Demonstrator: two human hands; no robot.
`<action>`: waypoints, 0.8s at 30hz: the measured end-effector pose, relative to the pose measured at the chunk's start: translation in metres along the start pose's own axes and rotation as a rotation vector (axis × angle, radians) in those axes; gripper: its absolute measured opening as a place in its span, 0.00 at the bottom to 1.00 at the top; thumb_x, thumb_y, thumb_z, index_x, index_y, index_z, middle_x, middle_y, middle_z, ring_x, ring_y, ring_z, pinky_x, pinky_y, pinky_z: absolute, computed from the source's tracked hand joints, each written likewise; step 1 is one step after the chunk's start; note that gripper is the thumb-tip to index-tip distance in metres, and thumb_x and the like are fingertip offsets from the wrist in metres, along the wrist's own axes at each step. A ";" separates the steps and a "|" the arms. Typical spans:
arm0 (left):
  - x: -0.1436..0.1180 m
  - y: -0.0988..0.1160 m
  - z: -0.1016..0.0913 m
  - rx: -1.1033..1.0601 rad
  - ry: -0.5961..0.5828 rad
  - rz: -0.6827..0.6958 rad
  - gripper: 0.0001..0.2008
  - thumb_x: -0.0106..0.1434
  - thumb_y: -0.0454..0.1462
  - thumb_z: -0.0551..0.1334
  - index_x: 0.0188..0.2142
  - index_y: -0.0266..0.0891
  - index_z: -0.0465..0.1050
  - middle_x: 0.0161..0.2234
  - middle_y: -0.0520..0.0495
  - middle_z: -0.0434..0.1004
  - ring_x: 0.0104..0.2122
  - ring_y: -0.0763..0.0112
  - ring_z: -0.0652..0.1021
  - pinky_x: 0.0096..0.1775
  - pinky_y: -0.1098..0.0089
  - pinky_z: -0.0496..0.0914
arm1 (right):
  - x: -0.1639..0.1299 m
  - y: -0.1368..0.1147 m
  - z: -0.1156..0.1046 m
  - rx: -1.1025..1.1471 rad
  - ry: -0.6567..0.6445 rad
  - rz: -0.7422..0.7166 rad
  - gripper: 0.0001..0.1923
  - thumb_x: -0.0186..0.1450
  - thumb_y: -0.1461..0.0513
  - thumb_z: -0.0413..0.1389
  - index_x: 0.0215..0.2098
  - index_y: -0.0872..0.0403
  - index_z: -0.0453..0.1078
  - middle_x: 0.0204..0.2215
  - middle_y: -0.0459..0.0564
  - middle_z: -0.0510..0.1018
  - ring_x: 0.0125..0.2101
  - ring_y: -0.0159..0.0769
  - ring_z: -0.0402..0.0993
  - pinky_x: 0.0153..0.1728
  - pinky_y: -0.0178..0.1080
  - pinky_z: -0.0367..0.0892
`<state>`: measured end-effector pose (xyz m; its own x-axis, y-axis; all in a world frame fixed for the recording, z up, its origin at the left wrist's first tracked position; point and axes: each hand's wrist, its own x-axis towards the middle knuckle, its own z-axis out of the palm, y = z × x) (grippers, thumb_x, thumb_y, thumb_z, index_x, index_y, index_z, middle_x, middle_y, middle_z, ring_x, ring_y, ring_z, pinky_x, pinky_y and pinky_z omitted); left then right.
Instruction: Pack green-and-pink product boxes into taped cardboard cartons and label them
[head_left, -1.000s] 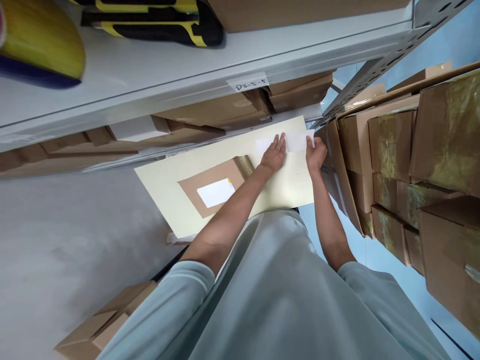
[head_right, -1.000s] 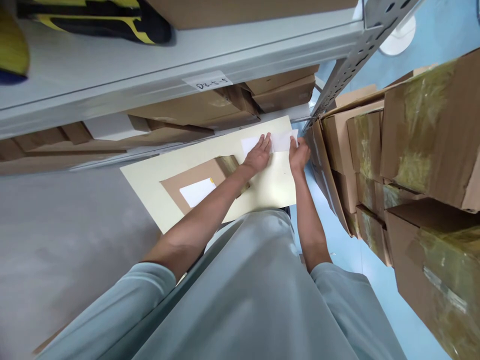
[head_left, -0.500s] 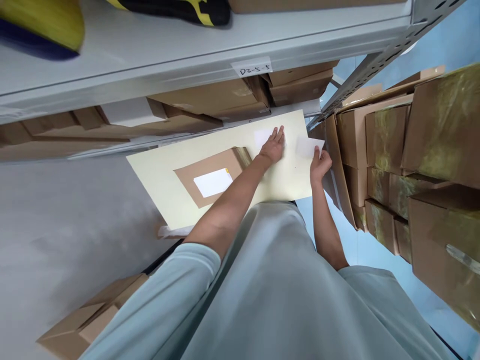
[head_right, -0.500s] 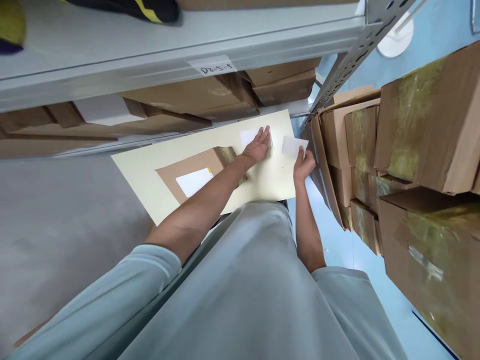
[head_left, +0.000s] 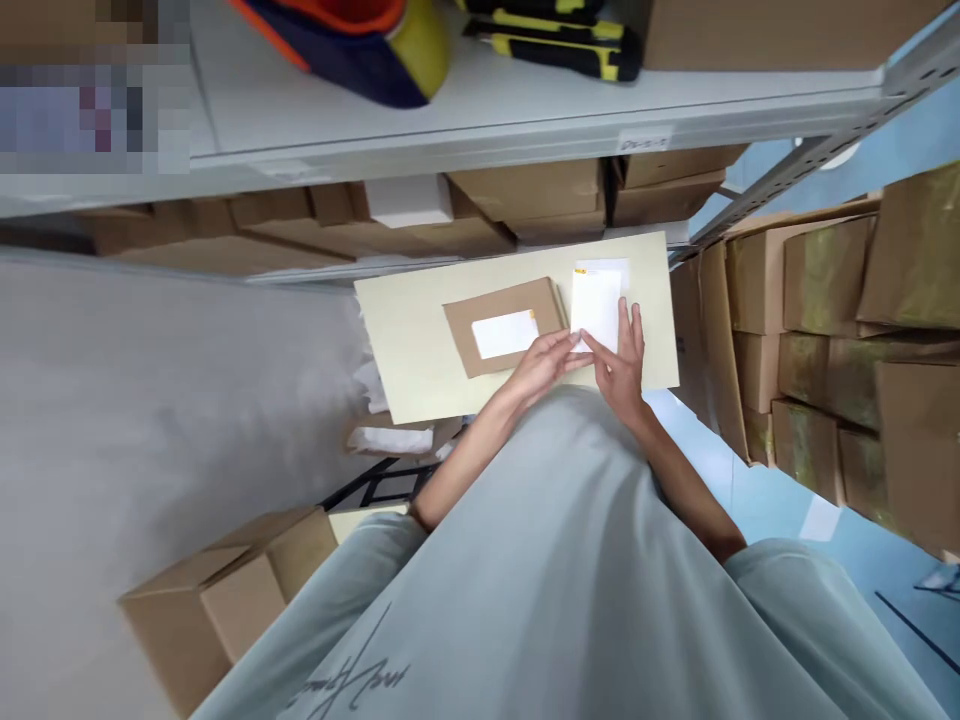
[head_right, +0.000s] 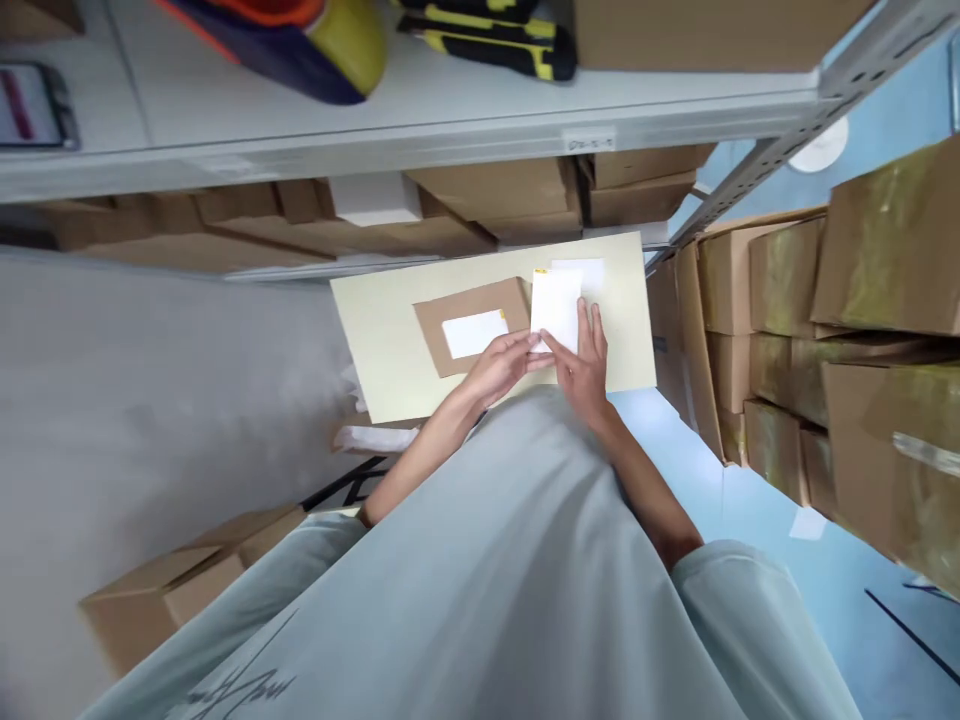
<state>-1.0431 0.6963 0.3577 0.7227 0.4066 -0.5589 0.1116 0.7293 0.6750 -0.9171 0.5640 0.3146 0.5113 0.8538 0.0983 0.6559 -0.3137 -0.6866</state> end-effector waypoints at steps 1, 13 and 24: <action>-0.019 -0.001 -0.010 0.004 0.044 0.005 0.31 0.57 0.61 0.81 0.44 0.37 0.85 0.45 0.40 0.90 0.56 0.46 0.88 0.65 0.50 0.80 | -0.006 -0.012 0.003 0.042 -0.045 0.001 0.19 0.80 0.54 0.61 0.67 0.37 0.81 0.86 0.43 0.50 0.85 0.58 0.36 0.80 0.70 0.51; -0.153 0.007 -0.115 0.172 0.252 0.209 0.36 0.57 0.70 0.75 0.34 0.38 0.82 0.34 0.38 0.91 0.34 0.54 0.90 0.36 0.61 0.84 | -0.016 -0.151 0.041 0.764 -0.483 0.235 0.32 0.70 0.38 0.70 0.62 0.45 0.85 0.61 0.52 0.88 0.64 0.52 0.84 0.73 0.56 0.73; -0.236 0.043 -0.183 0.142 0.180 0.404 0.23 0.62 0.56 0.79 0.36 0.40 0.81 0.35 0.42 0.91 0.40 0.51 0.92 0.34 0.63 0.84 | -0.022 -0.264 0.052 0.721 -0.566 0.160 0.31 0.71 0.37 0.69 0.64 0.43 0.84 0.59 0.50 0.89 0.61 0.53 0.85 0.65 0.61 0.81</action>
<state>-1.3340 0.7322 0.4307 0.5992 0.7408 -0.3036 -0.0533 0.4153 0.9081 -1.1301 0.6494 0.4565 0.0942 0.9577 -0.2720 0.0006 -0.2732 -0.9620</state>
